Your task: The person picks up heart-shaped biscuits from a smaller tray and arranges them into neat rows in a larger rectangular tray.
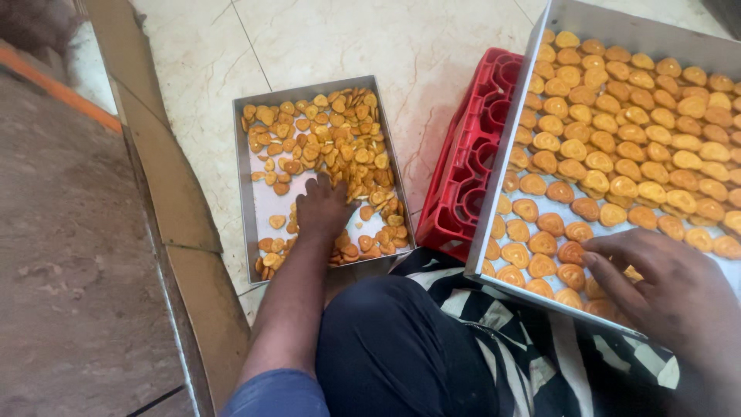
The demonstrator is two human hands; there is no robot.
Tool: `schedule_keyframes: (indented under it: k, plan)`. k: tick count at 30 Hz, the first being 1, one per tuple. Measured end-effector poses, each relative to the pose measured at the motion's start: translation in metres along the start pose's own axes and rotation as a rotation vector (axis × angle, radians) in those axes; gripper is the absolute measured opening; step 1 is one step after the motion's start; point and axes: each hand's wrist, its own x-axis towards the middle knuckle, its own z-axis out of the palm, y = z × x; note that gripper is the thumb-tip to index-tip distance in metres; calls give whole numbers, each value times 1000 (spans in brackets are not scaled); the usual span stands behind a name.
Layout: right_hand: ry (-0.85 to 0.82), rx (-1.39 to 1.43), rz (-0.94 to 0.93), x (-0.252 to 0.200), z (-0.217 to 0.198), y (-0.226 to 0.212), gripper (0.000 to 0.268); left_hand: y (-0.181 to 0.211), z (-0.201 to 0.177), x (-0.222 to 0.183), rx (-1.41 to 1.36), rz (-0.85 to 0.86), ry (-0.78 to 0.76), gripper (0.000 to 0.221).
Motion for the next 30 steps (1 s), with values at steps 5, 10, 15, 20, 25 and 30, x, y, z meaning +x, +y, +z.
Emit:
schedule_keyframes:
  k: [5,10,15,20,25,30]
  plan:
    - [79,109,-36,-3,-8,-5,20,-8,23,21,-365,-75,5,49]
    - [107,152,-70,-1,-9,-6,22,-32,25,43,-1188,-399,122,52]
    - [57,227,-53,-4,-12,-6,22,-34,-3,32,-1812,-540,124,38]
    - [25,214,-56,-2,-14,-3,24,-10,-46,20,-1836,-717,156,34]
    - [19,220,-66,-3,-11,2,26,0,-48,22,-1721,-585,247,53]
    - [81,225,-189,-2,-8,5,26,35,-101,33,-1629,-694,301,70]
